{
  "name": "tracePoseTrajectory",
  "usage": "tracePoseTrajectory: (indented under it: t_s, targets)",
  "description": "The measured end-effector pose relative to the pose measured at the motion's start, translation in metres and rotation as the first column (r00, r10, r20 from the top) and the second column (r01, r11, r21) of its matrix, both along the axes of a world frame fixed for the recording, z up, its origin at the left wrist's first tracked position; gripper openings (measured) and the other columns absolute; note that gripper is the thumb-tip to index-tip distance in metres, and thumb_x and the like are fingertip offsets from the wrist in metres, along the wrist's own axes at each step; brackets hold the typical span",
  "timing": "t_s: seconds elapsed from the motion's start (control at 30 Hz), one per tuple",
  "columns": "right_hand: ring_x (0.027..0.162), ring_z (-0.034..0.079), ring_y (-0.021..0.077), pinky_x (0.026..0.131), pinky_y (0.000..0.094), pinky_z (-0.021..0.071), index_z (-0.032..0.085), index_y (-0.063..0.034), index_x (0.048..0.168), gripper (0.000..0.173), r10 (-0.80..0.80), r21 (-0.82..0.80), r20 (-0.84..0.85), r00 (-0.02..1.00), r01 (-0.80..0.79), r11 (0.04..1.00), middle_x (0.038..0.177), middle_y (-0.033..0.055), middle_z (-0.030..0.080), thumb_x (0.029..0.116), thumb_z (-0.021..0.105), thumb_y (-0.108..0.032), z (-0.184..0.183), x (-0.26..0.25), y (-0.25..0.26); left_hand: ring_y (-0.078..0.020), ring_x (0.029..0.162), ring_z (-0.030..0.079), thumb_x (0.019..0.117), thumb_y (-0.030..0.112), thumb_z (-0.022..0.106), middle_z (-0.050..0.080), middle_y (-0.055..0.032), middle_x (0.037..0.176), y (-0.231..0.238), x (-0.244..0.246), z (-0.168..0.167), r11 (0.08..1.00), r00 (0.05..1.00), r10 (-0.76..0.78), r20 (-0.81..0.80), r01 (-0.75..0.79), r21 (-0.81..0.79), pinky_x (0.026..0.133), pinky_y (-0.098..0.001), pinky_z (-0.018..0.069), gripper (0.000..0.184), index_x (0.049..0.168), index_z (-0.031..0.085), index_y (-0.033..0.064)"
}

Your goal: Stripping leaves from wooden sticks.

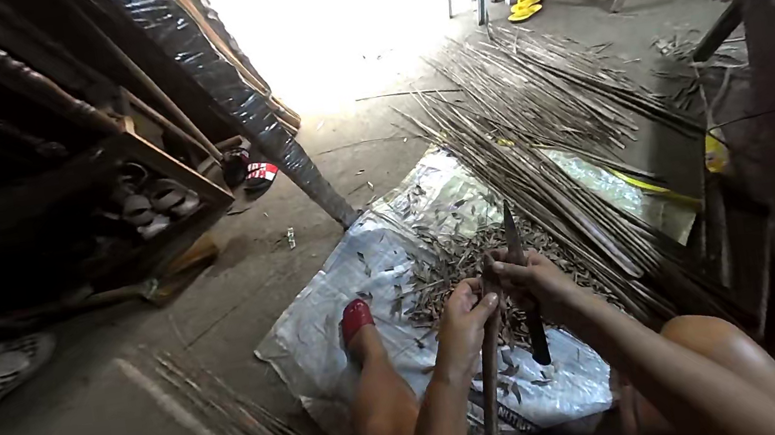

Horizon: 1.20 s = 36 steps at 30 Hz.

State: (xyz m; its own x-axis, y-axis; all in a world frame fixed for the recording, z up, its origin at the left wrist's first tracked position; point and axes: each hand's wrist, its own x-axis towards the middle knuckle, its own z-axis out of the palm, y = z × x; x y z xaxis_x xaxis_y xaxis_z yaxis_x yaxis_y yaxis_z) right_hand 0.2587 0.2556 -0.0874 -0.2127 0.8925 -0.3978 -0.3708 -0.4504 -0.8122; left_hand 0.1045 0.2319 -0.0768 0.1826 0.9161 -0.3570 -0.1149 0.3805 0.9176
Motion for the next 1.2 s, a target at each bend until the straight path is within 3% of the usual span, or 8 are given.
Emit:
tracePoseTrajectory:
  t_s: [0.23,0.37,0.53,0.7,0.8,0.87,1.0,1.2]
  targets:
    - [0.046,0.044,0.0017,0.043,0.0168,0.0382,0.060,-0.0007,0.095,0.007,-0.042,0.039,0.257,0.966,0.033,0.999,0.069,-0.0007,0.058,0.0952,0.067,-0.001,0.003,-0.002,0.002,-0.0083,0.067,0.059,0.1021,0.007,0.055,0.060,-0.0035,0.082,0.000,0.003,-0.005,1.000,0.983,-0.026,-0.183,0.028,0.013,0.065,-0.0248,0.0527,0.014,0.113,0.058,-0.0024]
    - [0.047,0.046,0.0002,0.044,0.0163,0.0387,0.063,-0.0014,0.095,0.006,-0.052,0.104,0.272,0.961,0.024,0.994,0.070,-0.0016,0.062,0.0964,0.067,-0.005,0.001,-0.002,0.001,-0.0068,0.064,0.061,0.1038,0.007,0.056,0.063,-0.0032,0.080,0.002,0.005,-0.002,1.000,0.985,0.010,-0.175,-0.007,0.016,0.062,-0.0224,0.0545,0.016,0.114,0.060,-0.0047]
    - [0.047,0.043,-0.0017,0.043,0.0147,0.0370,0.052,-0.0089,0.120,0.038,0.142,0.171,-0.018,0.990,-0.136,0.976,0.076,-0.0069,0.059,0.1074,0.026,-0.034,-0.009,-0.002,-0.004,-0.0049,0.057,0.057,0.1058,0.007,0.052,0.061,-0.0019,0.075,0.009,0.001,0.005,0.994,0.979,0.107,-0.174,-0.106,0.014,0.054,-0.0188,0.0495,0.018,0.114,0.061,-0.0057]
    - [0.048,0.043,-0.0023,0.043,0.0146,0.0358,0.053,-0.0164,0.113,0.057,0.240,0.210,-0.167,0.956,-0.203,0.956,0.074,-0.0083,0.059,0.0947,0.041,-0.069,-0.021,-0.003,-0.007,-0.0058,0.055,0.058,0.1025,0.002,0.056,0.061,-0.0028,0.071,0.011,-0.004,0.003,0.986,0.981,0.166,-0.096,-0.166,0.005,0.053,-0.0183,0.0505,0.007,0.106,0.057,-0.0044]
    - [0.049,0.044,-0.0006,0.043,0.0157,0.0360,0.052,-0.0126,0.111,0.052,0.260,0.176,-0.128,0.957,-0.236,0.956,0.074,-0.0067,0.058,0.1045,0.014,-0.047,-0.019,-0.004,-0.007,-0.0079,0.057,0.062,0.1022,0.001,0.056,0.064,-0.0041,0.072,0.010,-0.005,0.004,0.988,0.987,0.156,-0.047,-0.156,0.013,0.056,-0.0205,0.0539,0.006,0.105,0.056,-0.0045]
    - [0.048,0.044,-0.0006,0.043,0.0157,0.0363,0.056,-0.0134,0.100,0.044,0.263,0.157,-0.107,0.959,-0.245,0.957,0.071,-0.0066,0.057,0.1063,0.023,-0.041,-0.018,-0.005,-0.008,-0.0076,0.057,0.062,0.1028,0.002,0.055,0.064,-0.0037,0.072,0.011,-0.006,0.007,0.988,0.987,0.156,-0.044,-0.155,0.013,0.056,-0.0206,0.0545,0.006,0.105,0.057,-0.0040]
    - [0.050,0.045,-0.0007,0.045,0.0144,0.0383,0.050,-0.0135,0.131,0.034,0.305,0.145,-0.132,0.943,-0.286,0.947,0.076,-0.0057,0.056,0.1061,0.038,-0.033,-0.018,-0.005,-0.009,-0.0063,0.057,0.062,0.1029,0.000,0.054,0.065,-0.0036,0.075,0.012,-0.007,0.010,0.987,0.986,0.162,-0.025,-0.163,-0.007,0.054,-0.0192,0.0542,0.008,0.107,0.059,-0.0047]
    - [0.050,0.046,-0.0003,0.045,0.0158,0.0392,0.051,-0.0043,0.141,0.037,0.197,0.156,-0.032,0.980,-0.190,0.969,0.076,-0.0046,0.059,0.1083,0.040,-0.018,-0.013,-0.010,-0.013,-0.0068,0.056,0.061,0.1024,-0.001,0.054,0.064,-0.0044,0.077,0.012,-0.007,0.010,0.984,0.984,0.176,-0.033,-0.177,0.000,0.054,-0.0196,0.0543,0.007,0.106,0.058,-0.0054]
